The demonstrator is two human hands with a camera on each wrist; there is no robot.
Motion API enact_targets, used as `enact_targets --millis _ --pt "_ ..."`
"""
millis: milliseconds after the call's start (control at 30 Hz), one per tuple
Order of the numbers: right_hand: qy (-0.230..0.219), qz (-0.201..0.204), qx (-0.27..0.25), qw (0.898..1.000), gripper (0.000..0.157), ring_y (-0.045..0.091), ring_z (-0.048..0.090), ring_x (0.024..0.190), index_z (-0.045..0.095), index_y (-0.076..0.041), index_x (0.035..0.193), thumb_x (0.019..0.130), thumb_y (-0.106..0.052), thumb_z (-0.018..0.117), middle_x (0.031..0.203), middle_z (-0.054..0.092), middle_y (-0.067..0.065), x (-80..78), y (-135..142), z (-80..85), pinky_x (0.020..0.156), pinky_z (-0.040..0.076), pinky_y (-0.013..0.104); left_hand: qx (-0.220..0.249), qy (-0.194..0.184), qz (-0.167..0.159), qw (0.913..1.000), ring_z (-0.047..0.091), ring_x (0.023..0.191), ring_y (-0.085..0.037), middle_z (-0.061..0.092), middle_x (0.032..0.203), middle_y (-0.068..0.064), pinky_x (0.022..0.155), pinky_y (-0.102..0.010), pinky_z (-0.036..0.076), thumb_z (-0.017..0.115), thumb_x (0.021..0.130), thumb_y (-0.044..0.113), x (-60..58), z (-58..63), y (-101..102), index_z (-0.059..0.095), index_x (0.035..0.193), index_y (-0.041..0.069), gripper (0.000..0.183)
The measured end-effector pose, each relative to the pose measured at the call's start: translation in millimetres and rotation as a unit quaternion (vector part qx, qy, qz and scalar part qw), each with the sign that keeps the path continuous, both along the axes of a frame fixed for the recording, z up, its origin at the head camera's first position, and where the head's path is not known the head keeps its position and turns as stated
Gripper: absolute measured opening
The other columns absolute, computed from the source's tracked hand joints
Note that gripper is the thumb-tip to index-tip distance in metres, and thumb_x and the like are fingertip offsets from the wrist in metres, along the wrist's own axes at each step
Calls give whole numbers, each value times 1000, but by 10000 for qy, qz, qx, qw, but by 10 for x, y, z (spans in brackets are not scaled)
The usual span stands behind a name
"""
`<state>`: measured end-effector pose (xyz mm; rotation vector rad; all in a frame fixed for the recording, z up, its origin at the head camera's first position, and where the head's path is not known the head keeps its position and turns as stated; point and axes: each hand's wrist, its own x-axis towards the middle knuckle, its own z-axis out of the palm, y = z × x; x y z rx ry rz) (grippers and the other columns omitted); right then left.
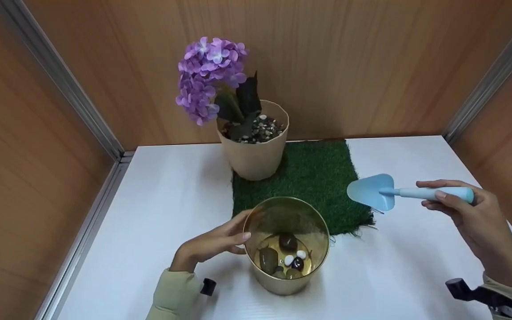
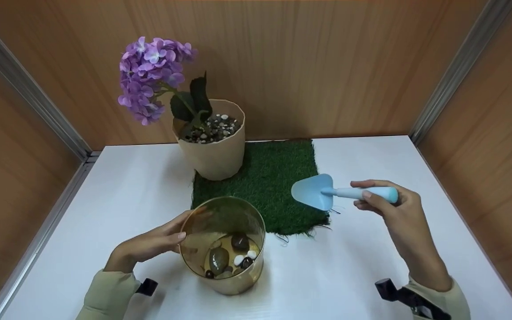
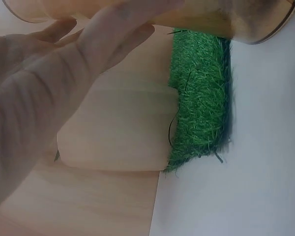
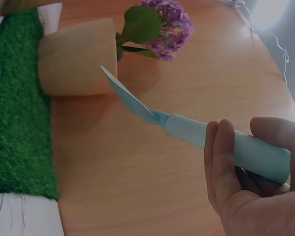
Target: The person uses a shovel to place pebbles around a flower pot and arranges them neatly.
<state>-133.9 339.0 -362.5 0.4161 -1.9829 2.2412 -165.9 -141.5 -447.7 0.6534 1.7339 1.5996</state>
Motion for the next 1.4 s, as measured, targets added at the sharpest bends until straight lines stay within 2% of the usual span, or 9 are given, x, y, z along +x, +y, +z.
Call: enact_targets --millis 200,433,567,667,867,1000,1200,1400 --pt "191 129 -174 9996 27 29 66 83 48 24 115 92 9 47 111 61 25 66 -74 119 76 51 33 27 -47 53 10000 26 133 -35 20 151 -2 89 -51 44 48 95 39 10 3 48 18 147 35 60" --pt "218 624 -420 9969 26 30 66 80 46 26 115 92 14 41 112 59 29 90 -195 178 76 52 33 9 -48 94 9999 26 134 -34 19 151 -3 89 -50 44 50 94 40 28 -7 69 16 147 33 63" --pt "76 617 36 9981 26 26 66 81 47 22 116 93 10 44 113 61 24 91 -307 193 77 52 32 0 -63 84 9999 26 134 -33 19 151 -2 90 -51 43 50 95 40 24 -16 74 16 147 33 63" --pt "30 737 153 9972 27 27 66 81 46 23 117 93 11 43 113 59 27 82 -405 184 76 52 33 52 -70 55 9999 26 134 -32 19 151 -2 90 -53 42 48 96 38 19 -21 87 17 147 33 61" --pt "-83 935 319 9951 25 31 64 82 49 23 113 92 13 44 114 55 33 32 -627 146 74 53 34 92 -57 68 9999 28 133 -31 20 151 -1 89 -50 44 46 97 34 13 -25 137 17 147 33 58" --pt "-193 980 805 9917 24 32 63 84 53 19 113 92 8 48 115 56 30 -5 -758 118 74 53 35 84 -57 91 9999 29 133 -30 21 150 -1 88 -47 46 46 98 31 12 -18 163 18 146 34 56" --pt "-267 1141 1779 9770 27 28 66 84 60 6 116 92 -7 57 111 62 19 -77 -927 75 76 53 36 122 -62 71 9999 26 134 -31 16 152 3 89 -48 45 48 96 38 6 -24 198 18 146 35 59" --pt "-405 1462 2188 9639 27 29 65 82 65 -4 115 91 -14 60 104 63 18 -139 -1077 22 73 53 39 193 -41 19 9998 27 134 -31 18 151 2 89 -47 45 47 97 35 -6 -30 237 19 147 33 57"
